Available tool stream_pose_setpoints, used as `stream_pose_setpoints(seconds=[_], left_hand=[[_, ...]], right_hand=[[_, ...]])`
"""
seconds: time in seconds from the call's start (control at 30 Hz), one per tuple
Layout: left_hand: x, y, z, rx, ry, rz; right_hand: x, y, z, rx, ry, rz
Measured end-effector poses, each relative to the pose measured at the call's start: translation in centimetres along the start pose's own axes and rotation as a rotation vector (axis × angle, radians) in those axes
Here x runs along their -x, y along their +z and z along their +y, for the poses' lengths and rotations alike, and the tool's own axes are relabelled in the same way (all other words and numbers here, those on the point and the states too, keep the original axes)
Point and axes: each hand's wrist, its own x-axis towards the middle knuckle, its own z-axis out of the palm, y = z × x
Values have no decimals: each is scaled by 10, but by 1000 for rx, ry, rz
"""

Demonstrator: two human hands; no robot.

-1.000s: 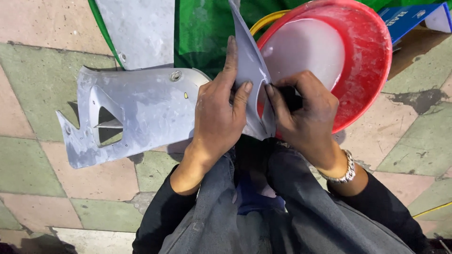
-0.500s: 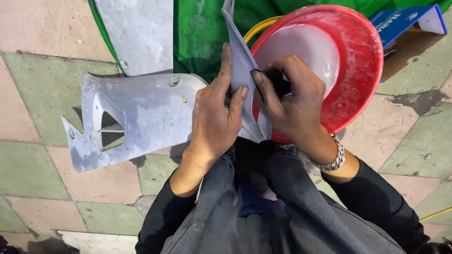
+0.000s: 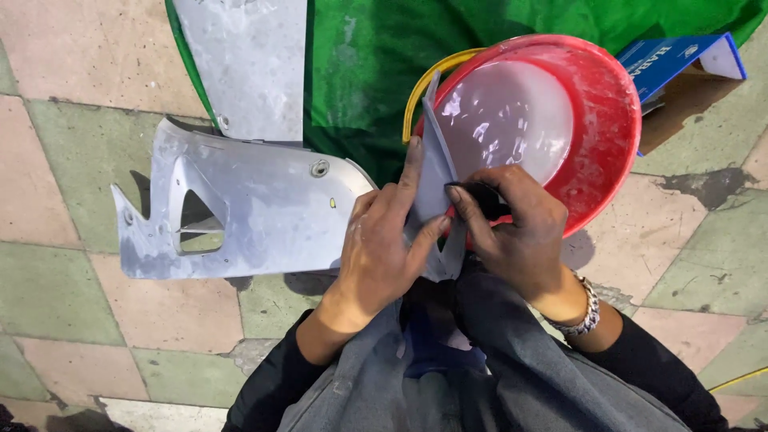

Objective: Wet sanding a motorcycle fairing using a sanding block and a bucket of water to prepare the surface.

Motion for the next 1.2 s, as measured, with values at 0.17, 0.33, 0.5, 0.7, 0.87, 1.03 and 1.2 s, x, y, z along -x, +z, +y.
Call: stream_pose_setpoints(seconds=[0.17, 0.33, 0.5, 0.7, 0.87, 1.03, 1.2], left_hand=[[2, 4, -3, -34, 22, 16], [1, 3, 0, -27, -19, 10], [1, 3, -1, -15, -5, 24], [-1, 1, -1, -19, 8, 16], [0, 2, 0, -17, -1, 38], [3, 3, 1, 6, -10, 36], [3, 1, 0, -6, -12, 28]], right_hand=[[-12, 7, 3, 167, -212, 61], [-22, 9, 3, -5, -42, 99], [-12, -2, 3, -133, 120, -11], [-39, 10, 5, -41, -4, 57], [-75, 16, 1, -15, -102, 80], [-85, 12, 1, -92, -122, 103], [-54, -18, 31, 17, 28, -69]])
